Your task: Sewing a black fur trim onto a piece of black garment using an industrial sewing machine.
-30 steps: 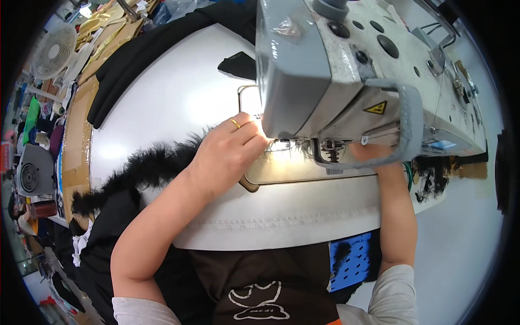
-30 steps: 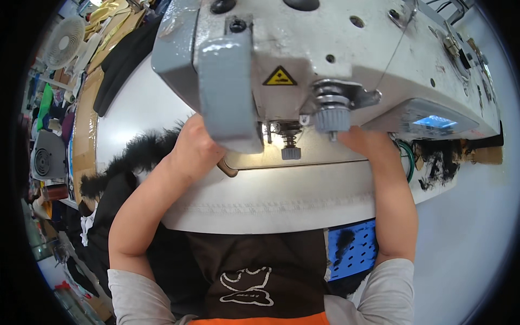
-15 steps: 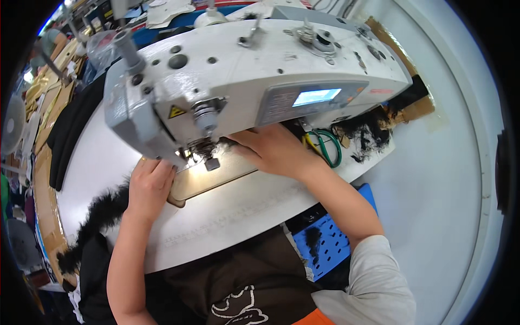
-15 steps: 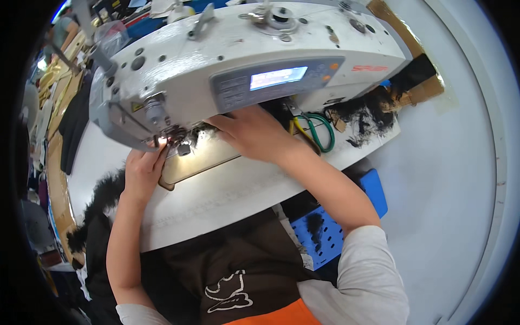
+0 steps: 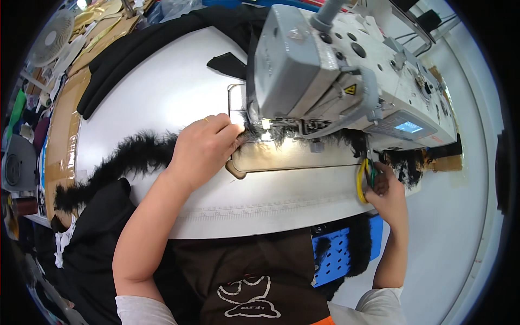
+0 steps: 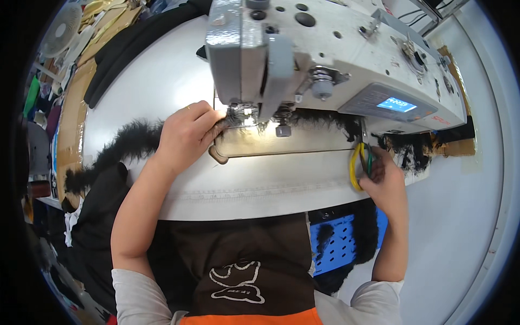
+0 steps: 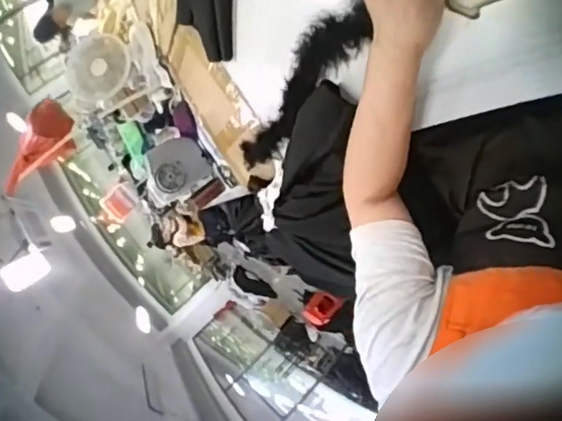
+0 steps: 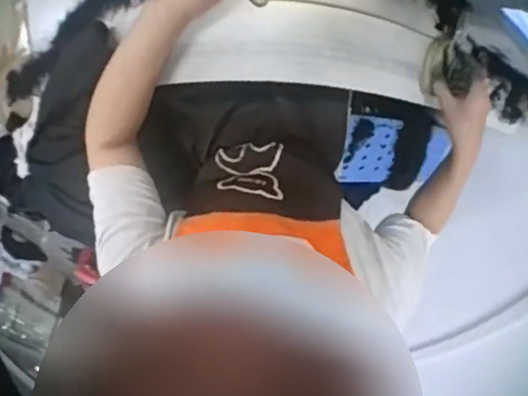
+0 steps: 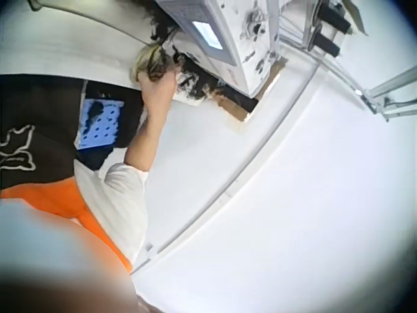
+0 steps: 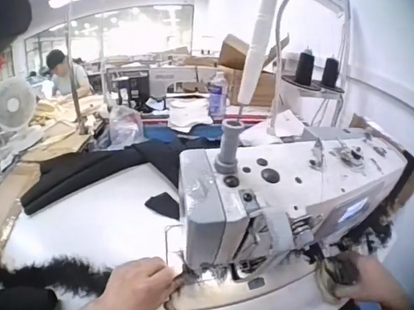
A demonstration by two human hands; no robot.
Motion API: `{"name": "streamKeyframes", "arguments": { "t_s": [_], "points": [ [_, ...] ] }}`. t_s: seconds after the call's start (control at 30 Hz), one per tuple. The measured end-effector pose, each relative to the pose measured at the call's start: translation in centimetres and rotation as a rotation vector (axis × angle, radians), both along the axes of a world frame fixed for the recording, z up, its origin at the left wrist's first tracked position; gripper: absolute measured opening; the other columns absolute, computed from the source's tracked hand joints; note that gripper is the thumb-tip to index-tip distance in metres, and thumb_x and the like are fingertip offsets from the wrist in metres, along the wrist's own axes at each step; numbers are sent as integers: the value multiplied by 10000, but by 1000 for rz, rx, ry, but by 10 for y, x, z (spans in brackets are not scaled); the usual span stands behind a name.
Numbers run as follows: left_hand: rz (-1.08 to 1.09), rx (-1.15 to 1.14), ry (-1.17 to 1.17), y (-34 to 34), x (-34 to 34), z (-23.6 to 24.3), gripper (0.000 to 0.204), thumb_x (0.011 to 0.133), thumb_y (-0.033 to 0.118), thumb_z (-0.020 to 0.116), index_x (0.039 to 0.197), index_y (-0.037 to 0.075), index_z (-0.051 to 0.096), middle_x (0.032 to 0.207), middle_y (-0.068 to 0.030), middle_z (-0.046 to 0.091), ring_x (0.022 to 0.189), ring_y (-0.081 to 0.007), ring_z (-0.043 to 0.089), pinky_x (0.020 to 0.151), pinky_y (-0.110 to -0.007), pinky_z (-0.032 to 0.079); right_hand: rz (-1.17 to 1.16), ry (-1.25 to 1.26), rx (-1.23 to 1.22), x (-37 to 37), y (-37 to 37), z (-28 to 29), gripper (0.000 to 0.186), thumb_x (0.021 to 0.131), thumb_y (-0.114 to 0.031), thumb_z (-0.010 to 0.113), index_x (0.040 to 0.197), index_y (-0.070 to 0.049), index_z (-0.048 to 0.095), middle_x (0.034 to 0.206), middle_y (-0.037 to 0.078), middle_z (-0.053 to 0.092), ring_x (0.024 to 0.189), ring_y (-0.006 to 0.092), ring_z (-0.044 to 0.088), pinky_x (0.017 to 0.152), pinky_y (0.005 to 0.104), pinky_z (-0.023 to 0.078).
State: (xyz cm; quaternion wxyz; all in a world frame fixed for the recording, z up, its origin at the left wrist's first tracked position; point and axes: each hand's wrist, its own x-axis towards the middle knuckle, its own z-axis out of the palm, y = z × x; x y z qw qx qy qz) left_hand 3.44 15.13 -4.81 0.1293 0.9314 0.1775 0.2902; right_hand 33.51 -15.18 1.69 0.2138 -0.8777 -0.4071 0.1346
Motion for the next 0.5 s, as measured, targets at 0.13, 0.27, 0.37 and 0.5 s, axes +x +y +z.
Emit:
{"name": "streamKeyframes", "arguments": {
  "t_s": [0.13,0.27,0.37,0.5],
  "points": [
    [-22,-66,-60,6,-3,0,178,837,118,777,994,98,697,873,-45,611,772,-270,622,665,-384,519,-99,495,64,-4,-18,10,715,785,54,648,1472,14,452,859,33,595,706,84,581,623,237,468],
    [-34,-183,-75,16,-5,1,196,815,50,764,995,78,692,928,-60,633,846,-271,625,732,-372,525,-135,582,75,-36,-34,20,612,850,85,660,1435,2,502,849,-13,586,684,33,537,605,199,427],
    [-46,-195,-73,16,-6,2,190,814,48,761,988,75,687,969,-65,634,907,-282,617,766,-395,524,-190,593,25,-71,-21,32,548,846,30,793,1356,-34,605,748,-77,532,638,-2,486,585,176,381],
    [-48,-195,-61,15,-7,2,188,817,31,754,977,72,665,1023,-65,630,951,-294,602,809,-402,514,-25,748,29,-99,0,29,519,876,18,786,1358,-18,598,755,-61,549,660,-2,488,593,175,371]
  ]
}}
